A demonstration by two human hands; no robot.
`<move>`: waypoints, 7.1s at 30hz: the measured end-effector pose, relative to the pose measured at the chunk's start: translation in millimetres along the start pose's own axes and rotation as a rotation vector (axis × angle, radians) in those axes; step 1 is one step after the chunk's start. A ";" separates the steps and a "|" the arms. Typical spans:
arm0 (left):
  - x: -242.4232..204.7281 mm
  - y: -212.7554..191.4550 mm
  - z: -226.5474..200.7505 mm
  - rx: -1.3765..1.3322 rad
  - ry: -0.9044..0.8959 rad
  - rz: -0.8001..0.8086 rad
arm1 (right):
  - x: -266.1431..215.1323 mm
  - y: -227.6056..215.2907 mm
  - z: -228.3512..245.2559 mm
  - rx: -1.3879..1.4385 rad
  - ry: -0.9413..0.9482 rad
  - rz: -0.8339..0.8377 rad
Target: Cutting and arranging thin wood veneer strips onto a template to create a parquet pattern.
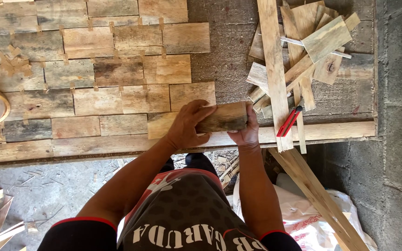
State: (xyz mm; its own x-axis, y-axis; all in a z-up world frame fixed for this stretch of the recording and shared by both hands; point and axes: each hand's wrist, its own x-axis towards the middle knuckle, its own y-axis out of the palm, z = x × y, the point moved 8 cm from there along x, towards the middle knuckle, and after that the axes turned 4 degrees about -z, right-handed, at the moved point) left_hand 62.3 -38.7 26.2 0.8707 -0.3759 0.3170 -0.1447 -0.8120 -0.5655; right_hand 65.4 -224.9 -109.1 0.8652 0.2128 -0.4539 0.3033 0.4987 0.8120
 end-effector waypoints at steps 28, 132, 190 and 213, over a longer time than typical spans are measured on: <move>-2.7 7.6 29.9 0.396 -0.094 0.111 | -21.0 -23.9 62.0 -0.898 -0.289 -0.191; -106.4 68.5 124.4 0.514 -0.436 0.169 | 74.5 -132.3 -20.7 -0.581 -0.282 -0.622; -92.1 68.3 130.7 0.536 -0.436 0.195 | 58.7 -107.1 -16.1 -0.638 -0.175 -0.799; -68.3 78.3 131.4 0.869 -0.411 0.498 | -22.9 -90.0 97.8 -2.064 -0.722 -1.126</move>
State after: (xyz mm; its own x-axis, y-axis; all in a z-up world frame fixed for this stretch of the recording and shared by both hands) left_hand 53.2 -17.9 -139.7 0.9205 -0.2660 -0.2862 -0.2845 0.0457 -0.9576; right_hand 57.4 -356.8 -135.9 0.8020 -0.5538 0.2240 0.3237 0.0877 -0.9421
